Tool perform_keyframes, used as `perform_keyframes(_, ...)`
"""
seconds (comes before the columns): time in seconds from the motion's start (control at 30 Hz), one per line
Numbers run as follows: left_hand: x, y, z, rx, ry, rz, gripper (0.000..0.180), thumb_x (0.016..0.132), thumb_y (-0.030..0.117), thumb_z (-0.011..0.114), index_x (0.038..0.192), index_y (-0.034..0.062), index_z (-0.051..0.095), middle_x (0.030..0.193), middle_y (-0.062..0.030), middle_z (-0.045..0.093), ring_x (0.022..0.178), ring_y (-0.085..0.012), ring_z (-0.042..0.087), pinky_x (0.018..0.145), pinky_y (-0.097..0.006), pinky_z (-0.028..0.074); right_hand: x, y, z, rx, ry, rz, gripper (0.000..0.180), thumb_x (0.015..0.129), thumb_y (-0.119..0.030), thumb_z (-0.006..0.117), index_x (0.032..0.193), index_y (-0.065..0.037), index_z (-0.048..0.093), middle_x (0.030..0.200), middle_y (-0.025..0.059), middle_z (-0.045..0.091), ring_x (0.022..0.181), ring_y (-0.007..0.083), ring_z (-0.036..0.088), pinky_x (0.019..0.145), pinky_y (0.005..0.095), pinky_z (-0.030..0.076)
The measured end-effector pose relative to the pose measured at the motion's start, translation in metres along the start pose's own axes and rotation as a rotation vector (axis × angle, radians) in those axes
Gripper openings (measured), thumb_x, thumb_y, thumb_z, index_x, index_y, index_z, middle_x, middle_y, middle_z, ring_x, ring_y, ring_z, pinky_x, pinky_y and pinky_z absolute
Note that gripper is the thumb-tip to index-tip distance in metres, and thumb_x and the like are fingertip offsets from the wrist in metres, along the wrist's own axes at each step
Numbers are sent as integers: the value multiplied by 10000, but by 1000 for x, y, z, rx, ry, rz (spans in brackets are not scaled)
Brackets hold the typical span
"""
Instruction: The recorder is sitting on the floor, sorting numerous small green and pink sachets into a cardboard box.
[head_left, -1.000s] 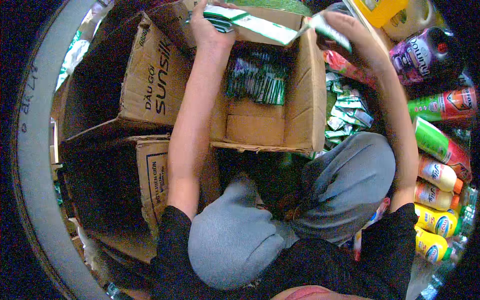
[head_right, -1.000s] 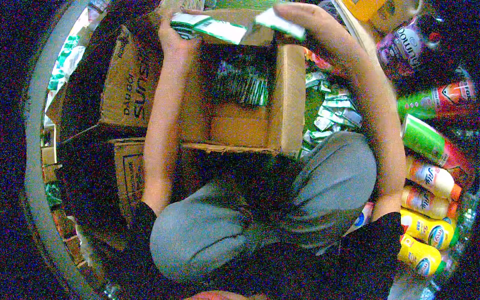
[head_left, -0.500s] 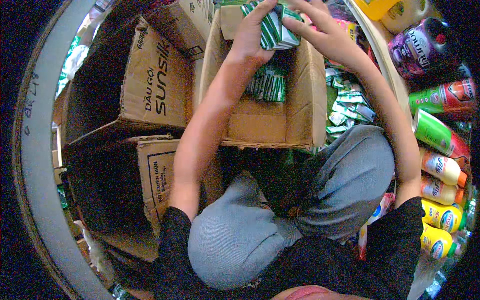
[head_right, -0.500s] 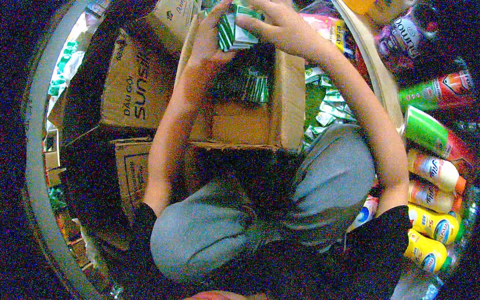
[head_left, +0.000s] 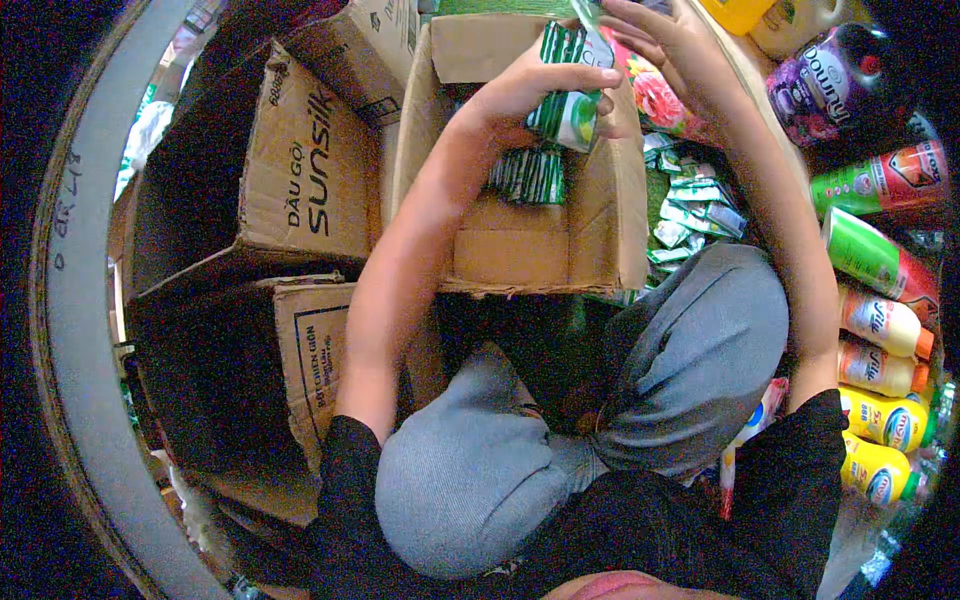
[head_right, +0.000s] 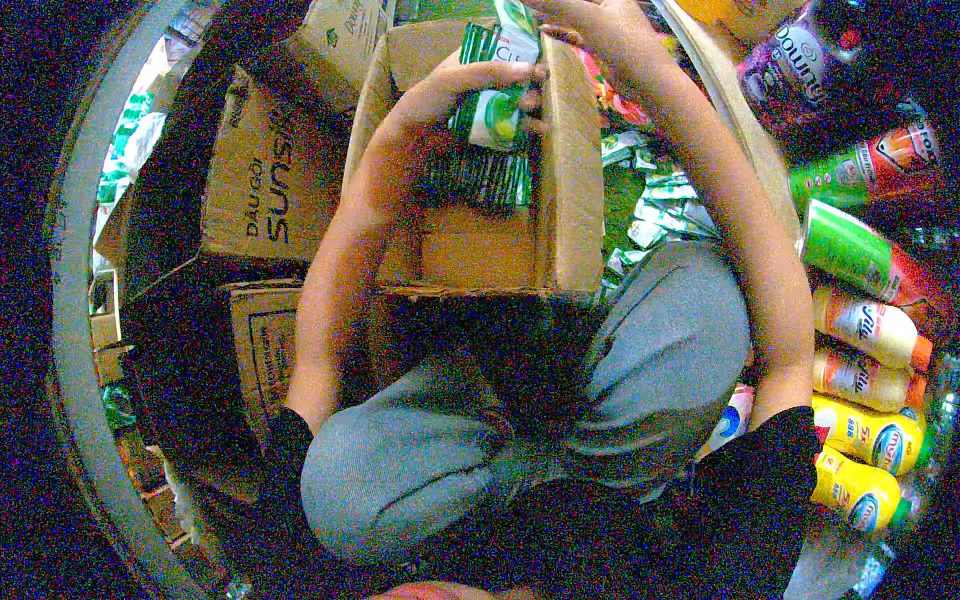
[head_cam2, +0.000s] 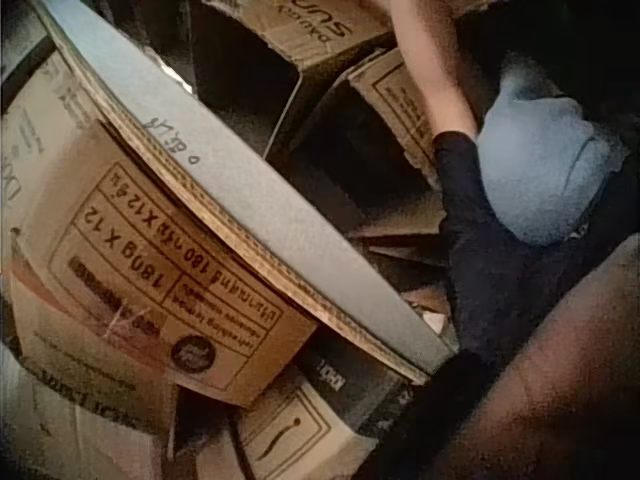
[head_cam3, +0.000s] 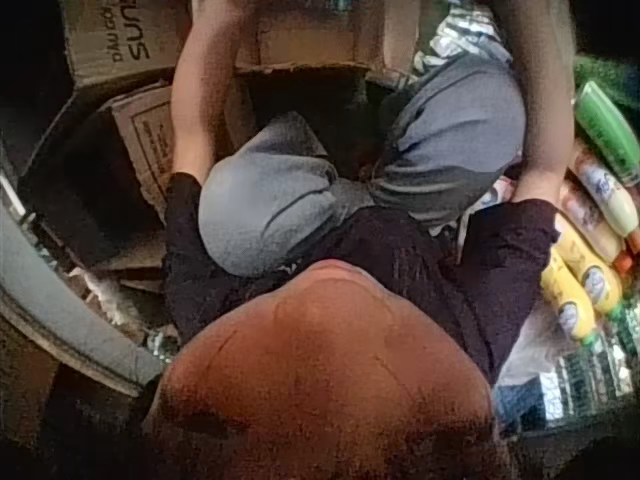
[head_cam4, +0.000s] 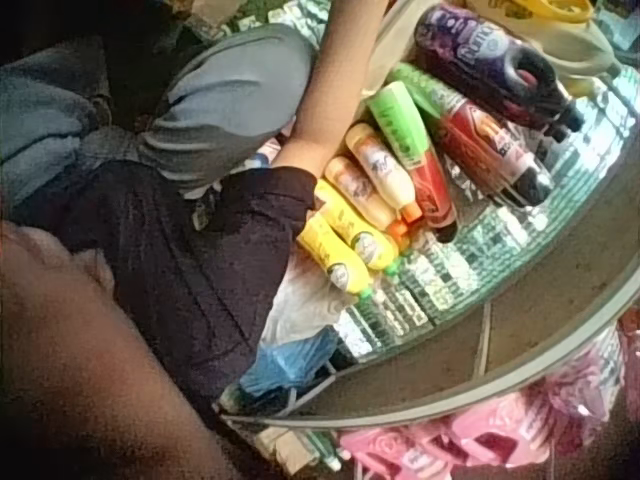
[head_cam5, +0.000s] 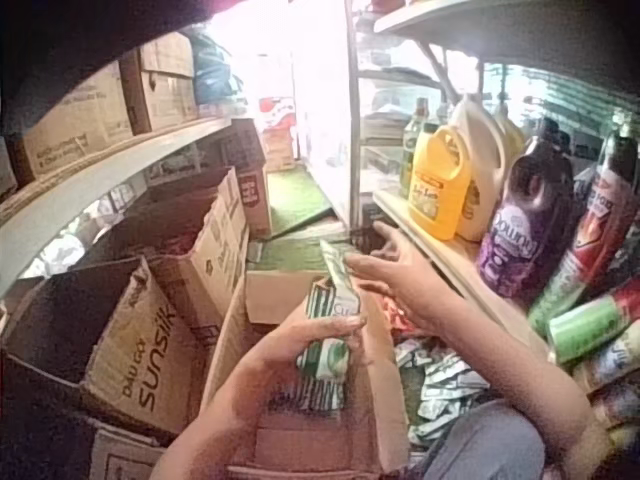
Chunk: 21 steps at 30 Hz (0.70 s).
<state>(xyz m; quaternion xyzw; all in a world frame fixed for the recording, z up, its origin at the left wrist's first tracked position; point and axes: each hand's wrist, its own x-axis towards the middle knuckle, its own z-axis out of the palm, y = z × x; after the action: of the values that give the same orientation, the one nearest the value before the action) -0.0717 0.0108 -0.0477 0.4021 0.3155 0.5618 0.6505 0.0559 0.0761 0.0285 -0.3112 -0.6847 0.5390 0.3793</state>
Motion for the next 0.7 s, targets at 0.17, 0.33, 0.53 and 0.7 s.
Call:
perform_keyframes(0.17, -3, 6, 0, 75, 19, -9, 249, 739, 170, 587, 903, -1, 514, 705, -58, 544, 600, -133, 545, 550, -254, 474, 19, 20, -15, 510, -84, 27, 518, 753, -263, 590, 1167, -28, 386, 970, 67, 527, 797, 132, 508, 654, 216, 391)
perform_keyframes(0.33, -6, 4, 0, 54, 136, 207, 278, 742, 177, 590, 936, 5, 489, 734, -67, 545, 592, -136, 540, 534, -242, 464, 21, 15, -8, 452, 85, -89, 442, 850, -383, 372, 1044, -2, 485, 918, 42, 564, 789, 163, 522, 714, 253, 373)
perform_keyframes(0.53, 0, 12, -7, -386, 116, 165, 223, 832, 245, 499, 910, 37, 504, 763, -69, 569, 650, -165, 572, 569, -268, 490, 15, 15, -24, 224, -494, 85, 568, 854, -480, 254, 1100, -19, 477, 997, 91, 545, 846, 174, 528, 778, 303, 383)
perform_keyframes(0.7, -1, 11, 6, -355, 219, 120, 236, 844, 224, 454, 955, 21, 502, 810, -84, 565, 730, -170, 573, 638, -274, 486, -4, 11, 0, -64, -554, 100, 475, 836, -382, 426, 1159, -33, 422, 942, 114, 529, 832, 172, 524, 753, 329, 426)
